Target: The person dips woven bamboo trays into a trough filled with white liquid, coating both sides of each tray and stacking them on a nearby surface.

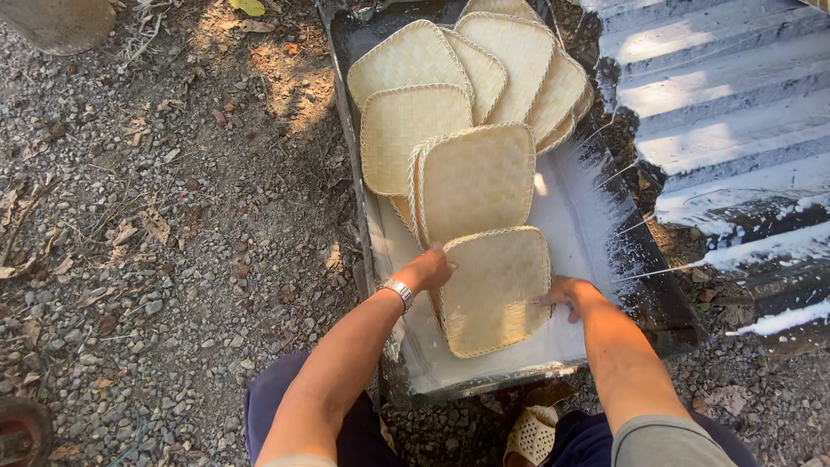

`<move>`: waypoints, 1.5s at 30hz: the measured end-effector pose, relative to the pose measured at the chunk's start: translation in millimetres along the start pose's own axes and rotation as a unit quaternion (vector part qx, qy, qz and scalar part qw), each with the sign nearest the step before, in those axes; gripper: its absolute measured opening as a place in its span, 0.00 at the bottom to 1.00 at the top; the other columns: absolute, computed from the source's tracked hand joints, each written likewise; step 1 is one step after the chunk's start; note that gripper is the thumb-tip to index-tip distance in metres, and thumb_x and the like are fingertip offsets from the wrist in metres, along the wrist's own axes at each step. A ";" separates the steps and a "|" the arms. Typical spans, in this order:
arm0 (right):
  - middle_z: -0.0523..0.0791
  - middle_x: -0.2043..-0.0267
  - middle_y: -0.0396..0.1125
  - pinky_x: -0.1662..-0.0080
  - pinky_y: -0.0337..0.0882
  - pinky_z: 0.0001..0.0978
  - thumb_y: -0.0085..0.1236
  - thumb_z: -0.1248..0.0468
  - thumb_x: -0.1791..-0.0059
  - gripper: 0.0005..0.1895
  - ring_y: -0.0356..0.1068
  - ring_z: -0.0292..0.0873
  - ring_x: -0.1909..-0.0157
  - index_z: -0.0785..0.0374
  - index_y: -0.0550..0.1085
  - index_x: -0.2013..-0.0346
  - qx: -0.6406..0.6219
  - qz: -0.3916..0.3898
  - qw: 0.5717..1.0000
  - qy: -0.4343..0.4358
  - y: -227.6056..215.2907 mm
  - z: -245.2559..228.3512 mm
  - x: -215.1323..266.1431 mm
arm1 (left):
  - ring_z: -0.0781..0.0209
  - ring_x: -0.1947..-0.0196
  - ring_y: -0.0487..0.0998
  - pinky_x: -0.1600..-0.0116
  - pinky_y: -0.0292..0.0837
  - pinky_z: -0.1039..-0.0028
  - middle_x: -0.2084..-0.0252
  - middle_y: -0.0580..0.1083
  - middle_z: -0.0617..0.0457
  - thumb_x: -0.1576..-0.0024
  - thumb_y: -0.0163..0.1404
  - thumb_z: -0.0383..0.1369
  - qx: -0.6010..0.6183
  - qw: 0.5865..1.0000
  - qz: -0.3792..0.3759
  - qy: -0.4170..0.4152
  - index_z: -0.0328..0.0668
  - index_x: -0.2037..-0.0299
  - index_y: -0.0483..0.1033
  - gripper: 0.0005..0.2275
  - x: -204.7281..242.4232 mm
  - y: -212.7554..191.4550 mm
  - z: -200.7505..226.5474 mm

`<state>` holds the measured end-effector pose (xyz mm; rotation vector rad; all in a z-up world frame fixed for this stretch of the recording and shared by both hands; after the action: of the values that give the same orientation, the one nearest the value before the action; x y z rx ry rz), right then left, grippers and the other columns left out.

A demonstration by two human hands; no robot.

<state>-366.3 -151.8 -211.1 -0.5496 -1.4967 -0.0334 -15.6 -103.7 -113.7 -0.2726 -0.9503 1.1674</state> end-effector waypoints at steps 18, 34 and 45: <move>0.52 0.43 0.73 0.44 0.74 0.53 0.71 0.67 0.60 0.35 0.73 0.52 0.43 0.63 0.71 0.39 -0.331 -0.087 0.920 -0.189 -5.7 -25.9 10.3 | 0.32 0.61 0.76 0.55 0.70 0.49 0.65 0.76 0.32 0.44 0.56 0.50 0.217 0.876 0.428 -0.053 0.32 0.61 0.72 0.22 -16.9 -119.1 10.2; 0.51 0.44 0.75 0.45 0.74 0.58 0.74 0.58 0.61 0.35 0.73 0.54 0.43 0.59 0.74 0.41 -0.252 -0.048 0.963 -0.084 -14.2 12.8 -4.2 | 0.42 0.48 0.80 0.41 0.75 0.59 0.50 0.78 0.35 0.44 0.45 0.31 -0.196 0.978 0.062 -0.022 0.39 0.57 0.84 0.13 -52.2 -111.5 14.6; 0.57 0.54 0.77 0.61 0.80 0.62 0.70 0.66 0.59 0.27 0.79 0.57 0.56 0.68 0.75 0.46 -0.329 -0.042 0.941 -0.069 -28.0 22.4 32.7 | 0.40 0.43 0.72 0.40 0.67 0.45 0.37 0.68 0.41 0.45 0.53 0.45 0.731 0.575 0.272 -0.247 0.40 0.37 0.65 0.28 -80.5 55.3 -89.4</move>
<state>-393.8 -158.1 -171.6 -1.0368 -1.6372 -0.5904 9.5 -126.2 -241.8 1.2760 -0.0165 2.2959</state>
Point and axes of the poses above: each hand's wrist, its own x-axis away from the middle knuckle, its own y-axis out of the palm, z = x × y, the point moved 9 cm from there along -x, towards the middle knuckle
